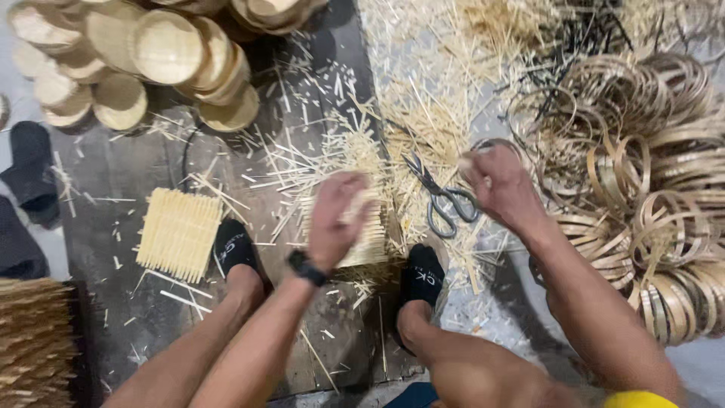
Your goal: The person sits on the floor of a bamboo workshop and weaves thin bamboo strips into a round woven disc, using a round wooden block as a form. They cut strips to length with scissors, interlace the strips by hand, and press the woven piece against the wooden form as they work.
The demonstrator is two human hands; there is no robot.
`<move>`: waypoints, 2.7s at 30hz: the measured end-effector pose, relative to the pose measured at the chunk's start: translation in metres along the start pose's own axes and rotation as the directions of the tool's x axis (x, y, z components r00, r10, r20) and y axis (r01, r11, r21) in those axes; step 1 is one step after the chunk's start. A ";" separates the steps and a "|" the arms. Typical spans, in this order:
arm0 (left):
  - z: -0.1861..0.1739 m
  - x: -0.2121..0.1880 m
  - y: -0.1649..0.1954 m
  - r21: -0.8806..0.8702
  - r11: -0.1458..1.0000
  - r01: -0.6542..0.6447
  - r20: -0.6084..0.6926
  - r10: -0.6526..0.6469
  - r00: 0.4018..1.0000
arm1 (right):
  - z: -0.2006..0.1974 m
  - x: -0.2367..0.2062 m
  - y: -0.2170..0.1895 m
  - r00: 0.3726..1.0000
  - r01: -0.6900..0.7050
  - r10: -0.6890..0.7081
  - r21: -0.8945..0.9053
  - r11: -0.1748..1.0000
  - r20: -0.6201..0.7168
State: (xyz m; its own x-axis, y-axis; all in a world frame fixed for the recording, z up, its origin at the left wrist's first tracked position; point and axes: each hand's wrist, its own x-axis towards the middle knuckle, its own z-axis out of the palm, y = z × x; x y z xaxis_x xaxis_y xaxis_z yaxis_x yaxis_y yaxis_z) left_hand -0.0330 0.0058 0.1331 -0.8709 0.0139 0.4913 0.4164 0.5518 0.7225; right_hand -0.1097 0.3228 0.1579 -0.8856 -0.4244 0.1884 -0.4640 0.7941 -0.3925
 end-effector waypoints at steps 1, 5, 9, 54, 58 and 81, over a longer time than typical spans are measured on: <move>0.009 0.009 0.020 -0.064 0.994 -0.093 0.008 0.093 0.996 | -0.018 0.009 -0.030 0.992 0.075 -0.078 0.036 0.997 0.103; 0.001 0.026 0.083 -0.553 0.761 0.340 0.078 -0.359 0.930 | -0.080 0.035 -0.126 0.941 0.313 -0.329 0.166 0.935 0.080; -0.044 0.047 0.095 -0.715 0.111 0.690 0.473 -0.650 0.594 | -0.097 0.051 -0.181 0.883 0.461 -0.467 0.090 0.883 0.051; -0.057 0.001 -0.066 -0.756 -0.292 0.586 0.501 -0.834 0.231 | 0.090 0.024 -0.137 0.796 -0.540 0.353 0.841 0.047 0.491; -0.033 -0.042 -0.099 -0.701 0.067 0.709 0.241 -0.914 0.325 | 0.134 0.011 -0.124 0.713 -0.644 0.572 0.702 0.304 0.406; -0.005 -0.116 -0.140 0.140 0.494 0.858 -0.075 -0.859 0.506 | 0.206 -0.026 -0.116 0.789 -0.613 0.588 0.282 0.738 0.179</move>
State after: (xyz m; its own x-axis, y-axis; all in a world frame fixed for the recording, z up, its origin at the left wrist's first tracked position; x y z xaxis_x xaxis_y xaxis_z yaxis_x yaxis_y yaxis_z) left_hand 0.0113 -0.0771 -0.0223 -0.7792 -0.5294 -0.3354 -0.5783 0.4011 0.7104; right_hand -0.0291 0.1525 0.0130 -0.9685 0.0542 -0.2430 0.2059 0.7232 -0.6592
